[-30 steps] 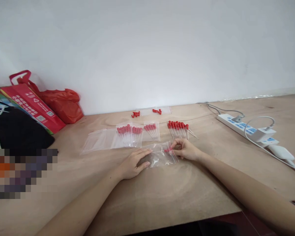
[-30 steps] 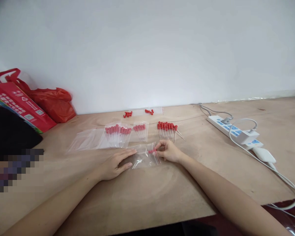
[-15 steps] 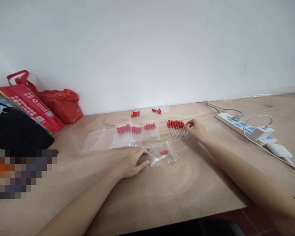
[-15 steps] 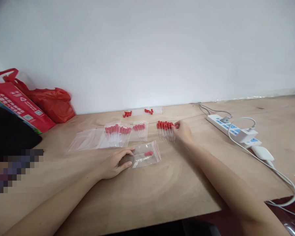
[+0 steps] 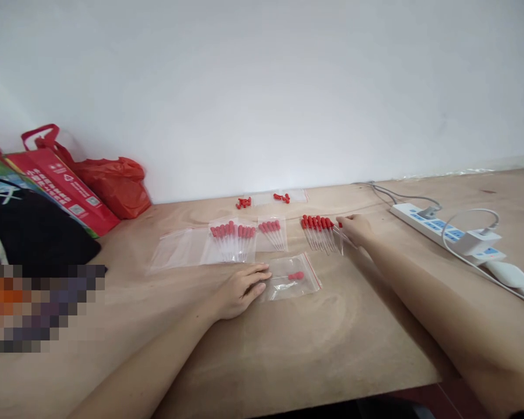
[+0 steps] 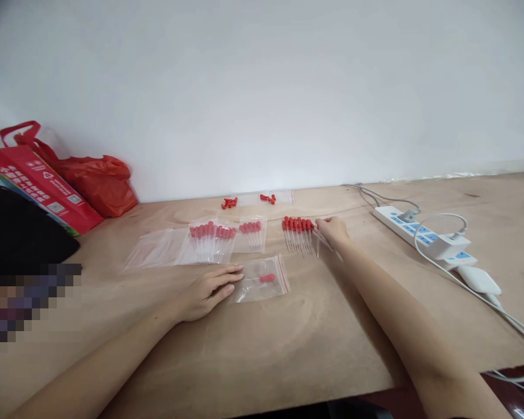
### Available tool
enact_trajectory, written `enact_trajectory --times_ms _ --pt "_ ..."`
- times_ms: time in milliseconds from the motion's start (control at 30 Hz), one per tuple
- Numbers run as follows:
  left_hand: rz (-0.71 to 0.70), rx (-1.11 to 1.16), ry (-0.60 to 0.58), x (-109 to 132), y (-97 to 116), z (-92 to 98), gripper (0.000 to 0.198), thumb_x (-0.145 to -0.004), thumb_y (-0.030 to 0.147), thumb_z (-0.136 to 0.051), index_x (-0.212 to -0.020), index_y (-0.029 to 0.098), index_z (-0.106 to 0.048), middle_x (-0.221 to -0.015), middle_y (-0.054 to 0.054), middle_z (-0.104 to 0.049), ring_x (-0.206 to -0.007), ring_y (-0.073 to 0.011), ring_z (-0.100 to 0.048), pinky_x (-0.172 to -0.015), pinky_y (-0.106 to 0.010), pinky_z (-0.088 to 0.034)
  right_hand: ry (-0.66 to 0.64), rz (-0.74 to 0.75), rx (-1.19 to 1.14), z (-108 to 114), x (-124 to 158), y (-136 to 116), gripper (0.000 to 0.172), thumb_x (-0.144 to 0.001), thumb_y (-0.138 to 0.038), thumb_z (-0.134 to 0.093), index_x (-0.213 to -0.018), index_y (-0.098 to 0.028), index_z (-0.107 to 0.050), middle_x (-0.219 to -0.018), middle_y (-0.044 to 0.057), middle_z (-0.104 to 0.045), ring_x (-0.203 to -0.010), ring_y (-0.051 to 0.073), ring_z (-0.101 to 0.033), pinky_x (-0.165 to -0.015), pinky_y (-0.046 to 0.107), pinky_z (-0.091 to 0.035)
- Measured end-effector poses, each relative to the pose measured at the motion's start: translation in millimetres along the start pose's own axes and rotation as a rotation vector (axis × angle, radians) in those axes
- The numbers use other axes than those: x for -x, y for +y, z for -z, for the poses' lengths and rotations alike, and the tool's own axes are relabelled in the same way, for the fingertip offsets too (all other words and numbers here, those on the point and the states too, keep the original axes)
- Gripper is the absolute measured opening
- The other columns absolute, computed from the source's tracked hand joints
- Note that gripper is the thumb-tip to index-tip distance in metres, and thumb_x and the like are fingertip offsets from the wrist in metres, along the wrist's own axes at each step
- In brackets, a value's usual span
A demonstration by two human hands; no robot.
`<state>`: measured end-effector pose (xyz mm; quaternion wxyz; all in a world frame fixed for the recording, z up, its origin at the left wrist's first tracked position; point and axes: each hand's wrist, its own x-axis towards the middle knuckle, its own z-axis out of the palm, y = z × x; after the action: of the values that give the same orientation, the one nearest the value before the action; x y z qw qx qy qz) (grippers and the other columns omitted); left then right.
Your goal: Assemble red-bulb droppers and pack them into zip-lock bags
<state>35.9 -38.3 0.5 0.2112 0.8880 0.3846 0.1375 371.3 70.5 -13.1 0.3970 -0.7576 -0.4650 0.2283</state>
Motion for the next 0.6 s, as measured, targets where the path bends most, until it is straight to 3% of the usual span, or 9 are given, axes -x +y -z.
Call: enact_trajectory --times_ms 67,267,600 --pt "-0.006 -0.002 0.004 0 0 0.0 0.030 -0.087 0.028 -0.036 -0.113 0.023 -0.049 -0.128 -0.004 -0.044 -0.119 -0.0177 -0.038 -0.099 -0.037 -0.031 -0.029 0.019 -0.092 5 6 -3 0.024 -0.068 -0.038 -0.051 -0.060 -0.016 -0.055 -0.057 0.004 -0.057 -0.046 0.011 -0.047 -0.045 0.024 -0.034" --pt "-0.006 0.035 0.050 1 3 0.6 0.024 -0.083 0.028 -0.044 -0.106 0.022 -0.045 -0.123 -0.005 -0.049 -0.112 -0.0187 -0.045 -0.092 -0.036 -0.037 -0.127 0.098 -0.713 -1 50 -2 0.028 -0.064 -0.040 -0.061 -0.077 -0.021 -0.046 -0.059 -0.003 -0.055 -0.042 0.007 -0.046 -0.039 0.020 -0.037" --pt "0.028 0.058 0.044 1 5 1.2 0.013 -0.082 0.033 -0.044 -0.085 0.020 -0.044 -0.121 -0.007 -0.049 -0.107 -0.0204 -0.048 -0.085 -0.036 -0.040 -0.341 -0.043 -0.951 -25 110 -11 0.023 -0.066 -0.031 -0.063 -0.073 -0.021 -0.043 -0.062 -0.001 -0.058 -0.055 0.011 -0.059 -0.053 0.025 -0.051"
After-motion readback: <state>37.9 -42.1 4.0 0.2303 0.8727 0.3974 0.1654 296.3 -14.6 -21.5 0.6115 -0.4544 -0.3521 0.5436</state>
